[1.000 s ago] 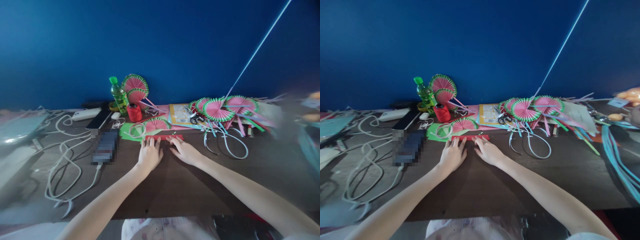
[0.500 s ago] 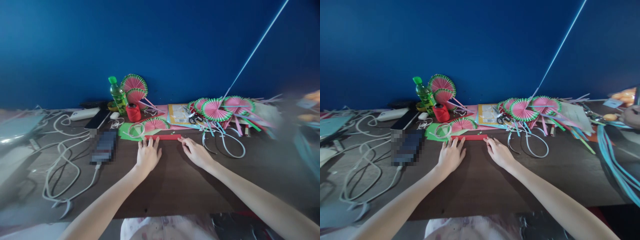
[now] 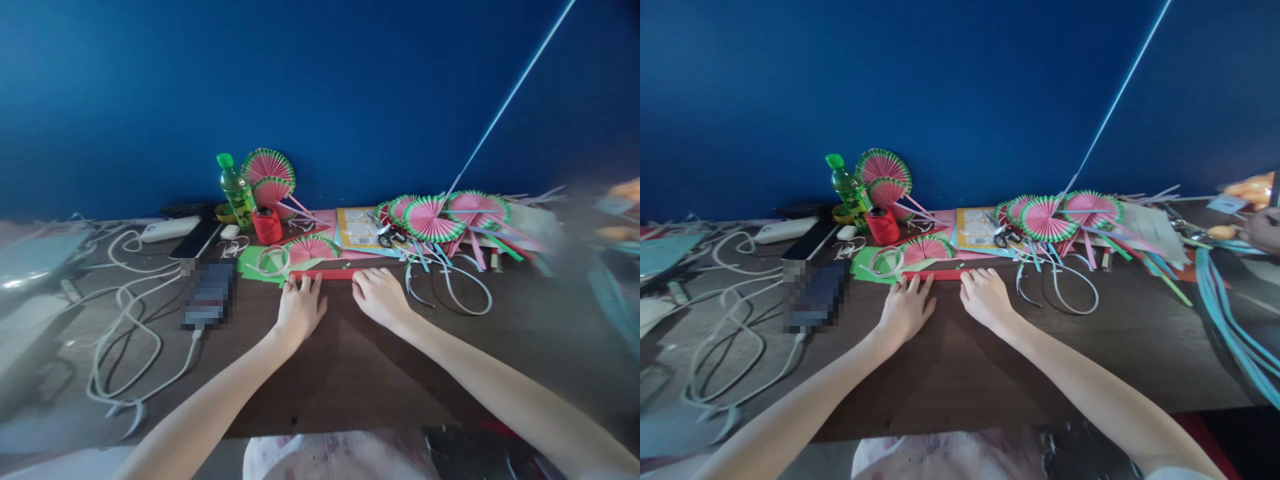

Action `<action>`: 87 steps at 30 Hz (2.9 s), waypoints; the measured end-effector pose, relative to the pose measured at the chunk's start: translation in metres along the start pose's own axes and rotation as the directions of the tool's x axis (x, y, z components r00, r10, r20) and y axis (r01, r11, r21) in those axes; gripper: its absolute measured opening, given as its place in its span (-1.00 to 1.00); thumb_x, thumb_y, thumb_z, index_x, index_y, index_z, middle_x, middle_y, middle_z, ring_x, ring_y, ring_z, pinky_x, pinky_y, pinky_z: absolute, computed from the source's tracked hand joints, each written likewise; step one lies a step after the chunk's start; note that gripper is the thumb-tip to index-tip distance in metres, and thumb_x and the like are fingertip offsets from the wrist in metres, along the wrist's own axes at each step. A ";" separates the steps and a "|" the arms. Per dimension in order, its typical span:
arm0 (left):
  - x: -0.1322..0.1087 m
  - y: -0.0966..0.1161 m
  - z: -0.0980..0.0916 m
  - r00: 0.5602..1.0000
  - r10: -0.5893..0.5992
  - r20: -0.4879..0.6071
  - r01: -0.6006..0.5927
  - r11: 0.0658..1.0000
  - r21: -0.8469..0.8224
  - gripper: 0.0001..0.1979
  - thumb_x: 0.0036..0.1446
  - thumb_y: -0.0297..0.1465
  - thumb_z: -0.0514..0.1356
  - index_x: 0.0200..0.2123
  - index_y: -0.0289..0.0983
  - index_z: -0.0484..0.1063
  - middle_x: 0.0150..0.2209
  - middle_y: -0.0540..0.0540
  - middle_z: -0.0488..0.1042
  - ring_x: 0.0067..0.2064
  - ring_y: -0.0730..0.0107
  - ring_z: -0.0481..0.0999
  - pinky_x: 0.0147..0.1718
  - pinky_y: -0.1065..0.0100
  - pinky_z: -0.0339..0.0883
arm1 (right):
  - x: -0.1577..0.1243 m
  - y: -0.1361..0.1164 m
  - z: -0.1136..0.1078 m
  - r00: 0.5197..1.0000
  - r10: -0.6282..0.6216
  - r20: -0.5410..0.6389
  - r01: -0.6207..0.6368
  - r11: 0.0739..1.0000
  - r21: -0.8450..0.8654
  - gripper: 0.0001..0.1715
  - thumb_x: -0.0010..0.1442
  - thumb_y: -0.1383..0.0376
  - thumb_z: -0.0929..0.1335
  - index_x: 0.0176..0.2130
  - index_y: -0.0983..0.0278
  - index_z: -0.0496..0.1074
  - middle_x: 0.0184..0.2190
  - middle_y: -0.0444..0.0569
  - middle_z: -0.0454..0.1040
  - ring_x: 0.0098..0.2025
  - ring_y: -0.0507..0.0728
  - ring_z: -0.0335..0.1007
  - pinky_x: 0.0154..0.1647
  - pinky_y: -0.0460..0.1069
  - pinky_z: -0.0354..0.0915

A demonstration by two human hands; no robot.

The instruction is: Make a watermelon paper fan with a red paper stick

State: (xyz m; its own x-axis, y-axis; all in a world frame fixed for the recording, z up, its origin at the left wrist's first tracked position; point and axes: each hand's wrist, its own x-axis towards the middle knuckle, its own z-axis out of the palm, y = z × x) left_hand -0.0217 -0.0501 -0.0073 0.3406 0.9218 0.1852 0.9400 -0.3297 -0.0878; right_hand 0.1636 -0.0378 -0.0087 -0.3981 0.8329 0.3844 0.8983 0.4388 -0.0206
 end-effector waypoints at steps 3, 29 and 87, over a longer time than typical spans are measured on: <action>0.000 0.000 0.001 1.000 -0.001 -0.018 0.001 1.000 -0.004 -0.51 0.15 -0.29 0.03 0.14 -0.31 0.23 0.02 -0.33 0.34 0.08 -0.13 0.30 -0.07 0.05 0.23 | 0.018 -0.013 0.008 0.998 -0.055 0.030 0.052 0.993 0.102 -0.85 0.20 0.33 0.21 -0.35 0.29 0.33 -0.30 0.03 0.45 -0.23 0.14 0.37 -0.25 -0.01 0.22; 0.017 -0.093 -0.001 0.935 -0.275 -0.223 0.267 0.961 -0.068 -0.87 0.14 -0.43 0.01 -0.33 -0.26 0.35 -0.27 -0.17 0.44 -0.17 0.12 0.40 -0.24 0.20 0.21 | 0.047 -0.024 0.026 0.982 0.114 0.149 -0.147 0.961 0.234 -0.83 0.21 0.24 0.21 -0.35 0.24 0.32 -0.36 -0.09 0.47 -0.39 0.06 0.38 -0.49 -0.08 0.01; 0.050 -0.025 0.016 0.952 0.015 -0.307 -0.260 0.572 -0.778 -0.77 0.19 -0.42 -0.05 -0.26 -0.24 0.40 -0.20 -0.11 0.48 -0.02 0.29 0.38 0.08 0.14 0.12 | 0.044 -0.016 0.032 0.870 0.055 -0.490 0.258 0.796 0.547 -0.38 0.16 0.33 0.23 0.17 0.18 -0.05 0.09 0.11 0.25 0.15 0.23 0.14 0.09 0.23 0.17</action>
State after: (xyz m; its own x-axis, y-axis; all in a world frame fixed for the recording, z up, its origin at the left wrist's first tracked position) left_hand -0.0287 0.0075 -0.0117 0.3446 0.8096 0.4752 0.4649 -0.5870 0.6628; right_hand 0.1260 0.0021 -0.0207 -0.2057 0.5835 0.7857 0.5109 0.7488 -0.4223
